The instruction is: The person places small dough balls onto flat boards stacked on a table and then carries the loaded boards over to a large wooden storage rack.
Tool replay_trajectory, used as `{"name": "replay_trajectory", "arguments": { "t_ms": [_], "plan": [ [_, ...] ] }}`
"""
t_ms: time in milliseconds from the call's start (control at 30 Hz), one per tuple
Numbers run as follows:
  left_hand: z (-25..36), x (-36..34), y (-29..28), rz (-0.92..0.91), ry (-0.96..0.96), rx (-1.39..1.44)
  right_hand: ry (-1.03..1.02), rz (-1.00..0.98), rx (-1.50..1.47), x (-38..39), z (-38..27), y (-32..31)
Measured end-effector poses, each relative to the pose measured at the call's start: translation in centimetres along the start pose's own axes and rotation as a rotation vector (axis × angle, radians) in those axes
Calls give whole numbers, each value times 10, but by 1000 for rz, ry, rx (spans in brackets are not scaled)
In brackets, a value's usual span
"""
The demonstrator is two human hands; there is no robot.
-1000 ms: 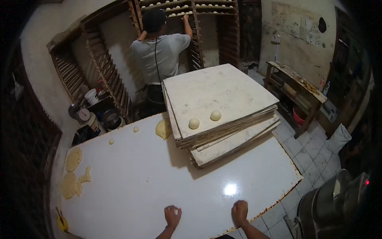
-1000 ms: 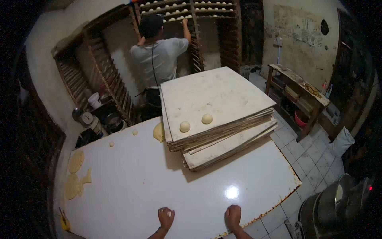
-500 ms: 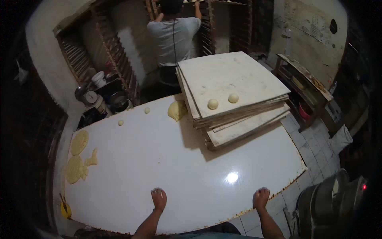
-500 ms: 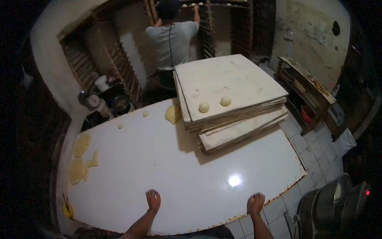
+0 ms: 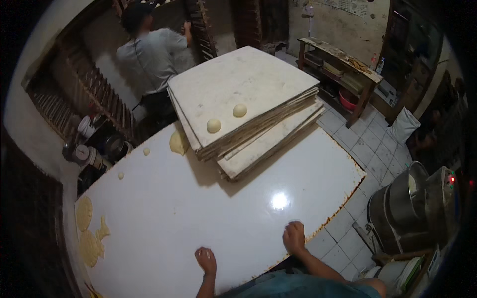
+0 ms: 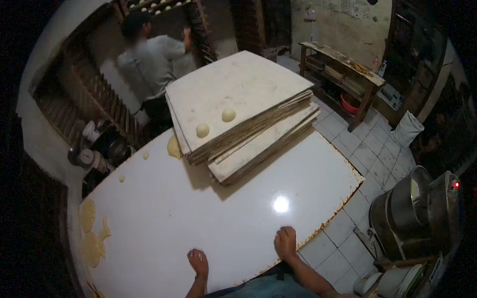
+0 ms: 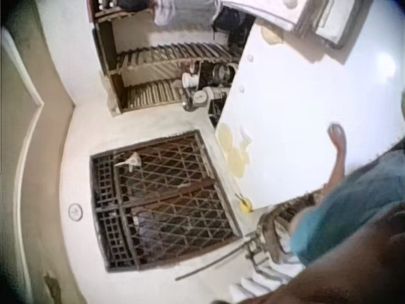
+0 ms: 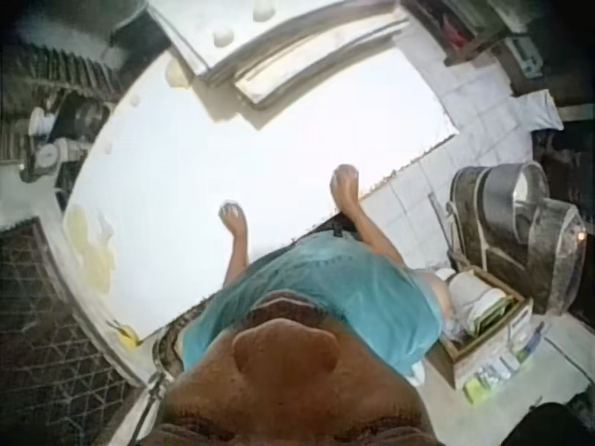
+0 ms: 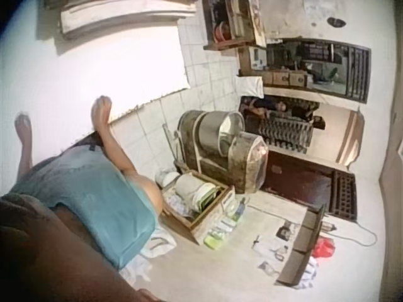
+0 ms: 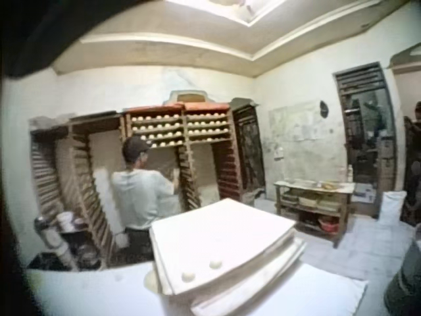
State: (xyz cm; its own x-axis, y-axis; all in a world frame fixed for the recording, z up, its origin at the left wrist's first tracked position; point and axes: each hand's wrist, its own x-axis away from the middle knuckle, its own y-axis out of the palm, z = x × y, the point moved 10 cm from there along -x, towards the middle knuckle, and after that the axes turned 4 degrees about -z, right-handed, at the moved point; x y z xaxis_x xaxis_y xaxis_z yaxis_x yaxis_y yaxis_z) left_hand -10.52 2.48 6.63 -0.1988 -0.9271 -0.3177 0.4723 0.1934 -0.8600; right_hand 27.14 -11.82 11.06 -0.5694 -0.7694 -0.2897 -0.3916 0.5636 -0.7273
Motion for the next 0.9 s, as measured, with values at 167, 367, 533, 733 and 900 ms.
{"name": "replay_trajectory", "arguments": {
  "t_ms": [167,367,533,733,900],
  "plan": [
    [-87,-36,-48,249,-462,-94,933,10,-876,33,133,6],
    [-28,13,-6,121,-427,-220,772,-215,-1106,-100,104,-11],
    [-115,20,-29,398,-653,74,-425,-505,-138,-114,16,-17],
    [39,19,-30,42,-190,-223,-278,-340,-174,-74,17,15],
    [-61,-11,-43,338,-476,-118,-296,-229,-52,-104,36,8]
  ]
}}
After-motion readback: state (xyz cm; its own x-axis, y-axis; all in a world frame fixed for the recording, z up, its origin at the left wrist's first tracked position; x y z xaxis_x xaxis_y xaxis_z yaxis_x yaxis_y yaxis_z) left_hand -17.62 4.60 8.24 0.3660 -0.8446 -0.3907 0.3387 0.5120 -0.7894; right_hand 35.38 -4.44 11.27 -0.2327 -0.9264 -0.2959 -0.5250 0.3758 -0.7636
